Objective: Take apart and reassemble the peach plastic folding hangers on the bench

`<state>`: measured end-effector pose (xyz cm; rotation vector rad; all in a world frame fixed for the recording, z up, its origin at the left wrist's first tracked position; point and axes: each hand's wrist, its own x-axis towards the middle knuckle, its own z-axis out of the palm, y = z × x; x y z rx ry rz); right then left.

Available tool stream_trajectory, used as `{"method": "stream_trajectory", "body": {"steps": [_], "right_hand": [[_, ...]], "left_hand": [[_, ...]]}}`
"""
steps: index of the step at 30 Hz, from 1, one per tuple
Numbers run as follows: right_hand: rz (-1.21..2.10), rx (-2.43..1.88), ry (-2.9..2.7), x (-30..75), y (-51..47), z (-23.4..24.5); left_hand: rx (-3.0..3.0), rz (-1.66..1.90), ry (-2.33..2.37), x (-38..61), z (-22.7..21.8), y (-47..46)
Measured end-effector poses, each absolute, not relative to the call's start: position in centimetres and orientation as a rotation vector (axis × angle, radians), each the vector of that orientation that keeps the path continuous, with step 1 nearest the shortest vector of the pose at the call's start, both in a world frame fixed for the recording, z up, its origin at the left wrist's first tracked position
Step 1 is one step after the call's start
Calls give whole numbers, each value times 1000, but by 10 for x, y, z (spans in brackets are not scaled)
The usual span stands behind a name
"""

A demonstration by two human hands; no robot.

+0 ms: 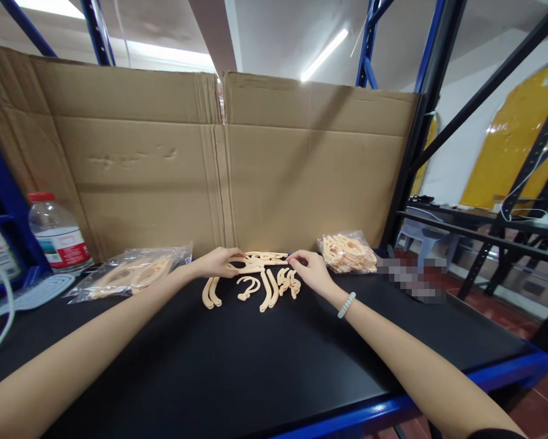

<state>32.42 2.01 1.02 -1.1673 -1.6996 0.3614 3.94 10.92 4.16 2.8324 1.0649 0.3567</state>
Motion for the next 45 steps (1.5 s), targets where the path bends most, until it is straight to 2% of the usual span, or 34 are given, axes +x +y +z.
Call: {"method": "stream_trajectory", "body": {"steps": [8,13,15,26,45], "right_hand": [[601,-1159,-1558,318,9,20],[1230,-997,-1539,288,-25,26],[1359,-982,-1555,276,-38,26],[1068,-962,-1741,262,-57,21],[1167,-959,-1741,271,-47,13]], "left_hand": [[2883,658,1073,35,62,66],[2821,958,964,44,51,7],[2802,1029,931,46,40,-13],[2311,1147,1059,48,4,-48],[2168,1281,1175,47,2,-45]]}}
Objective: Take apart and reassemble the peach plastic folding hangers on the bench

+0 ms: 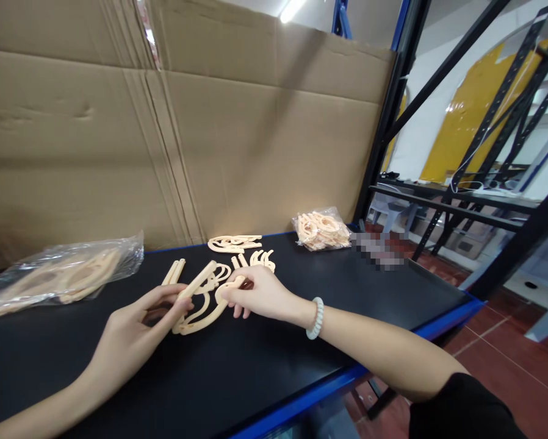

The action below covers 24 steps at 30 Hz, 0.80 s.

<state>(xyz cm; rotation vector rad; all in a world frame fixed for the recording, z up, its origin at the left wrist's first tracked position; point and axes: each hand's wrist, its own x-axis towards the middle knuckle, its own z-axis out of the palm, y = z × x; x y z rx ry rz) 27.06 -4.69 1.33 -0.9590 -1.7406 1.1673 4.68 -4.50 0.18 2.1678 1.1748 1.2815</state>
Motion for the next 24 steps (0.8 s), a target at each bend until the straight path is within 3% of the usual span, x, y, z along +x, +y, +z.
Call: {"method": "stream_trajectory", "body": {"steps": [24], "right_hand": [[899,-1031,-1711,271,-41,11]], "left_hand": [[2143,1276,1251,43,2,-45]]}}
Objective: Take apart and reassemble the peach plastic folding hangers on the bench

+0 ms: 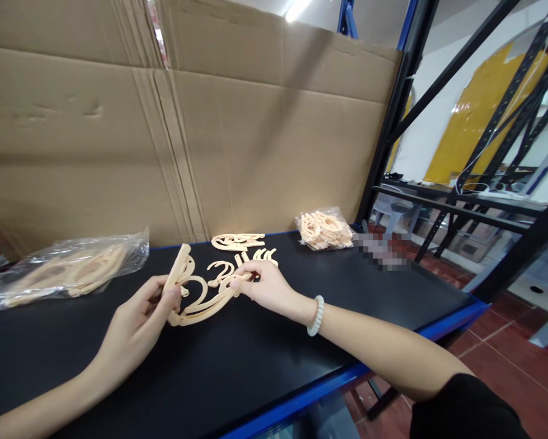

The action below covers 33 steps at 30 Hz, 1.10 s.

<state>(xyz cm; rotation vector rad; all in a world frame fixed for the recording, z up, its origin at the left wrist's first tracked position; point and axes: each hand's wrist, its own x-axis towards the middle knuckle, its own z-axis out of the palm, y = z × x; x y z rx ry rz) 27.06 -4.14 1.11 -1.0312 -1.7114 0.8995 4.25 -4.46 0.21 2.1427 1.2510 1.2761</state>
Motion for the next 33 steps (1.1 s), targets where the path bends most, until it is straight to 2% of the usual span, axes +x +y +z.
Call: {"method": "stream_trajectory", "body": {"steps": [10,21,25,33], "right_hand": [[929,-960,-1713,274,-34,2],[1280,-897,-1437,271,-34,-2],[1325,-922,-1407,272,-34,-1],[1383,-877,-1458,269,-36,-1]], "left_hand": [[2109,1279,1262,43,2,-45],[2048,1253,1254,42,2,-48],[2058,1152,1191,42,7,-49],[2042,714,791,42,29,-47]]}}
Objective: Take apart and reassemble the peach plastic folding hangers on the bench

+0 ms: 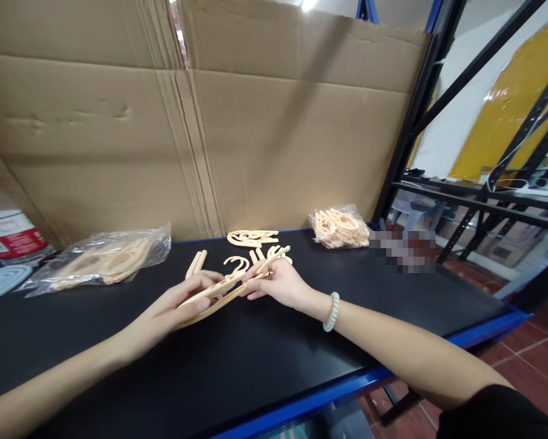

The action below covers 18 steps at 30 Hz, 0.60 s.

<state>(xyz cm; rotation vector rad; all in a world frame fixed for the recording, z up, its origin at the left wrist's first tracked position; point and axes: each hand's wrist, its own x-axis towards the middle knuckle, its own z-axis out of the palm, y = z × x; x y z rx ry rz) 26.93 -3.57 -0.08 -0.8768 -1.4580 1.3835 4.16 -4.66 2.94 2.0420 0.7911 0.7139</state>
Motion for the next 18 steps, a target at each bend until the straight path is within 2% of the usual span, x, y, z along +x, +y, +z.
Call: {"method": "stream_trajectory", "body": {"steps": [4,11,18], "right_hand": [[1264,-868,-1534,268,-37,-5],[630,-743,-1921,269,-45,-5],[408,-680,-2060,265,-56,-1]], "left_hand": [[1747,536,651,42,26,-43],[1710,595,937,51,11,-44],[1864,594,857,52,9,-47]]}}
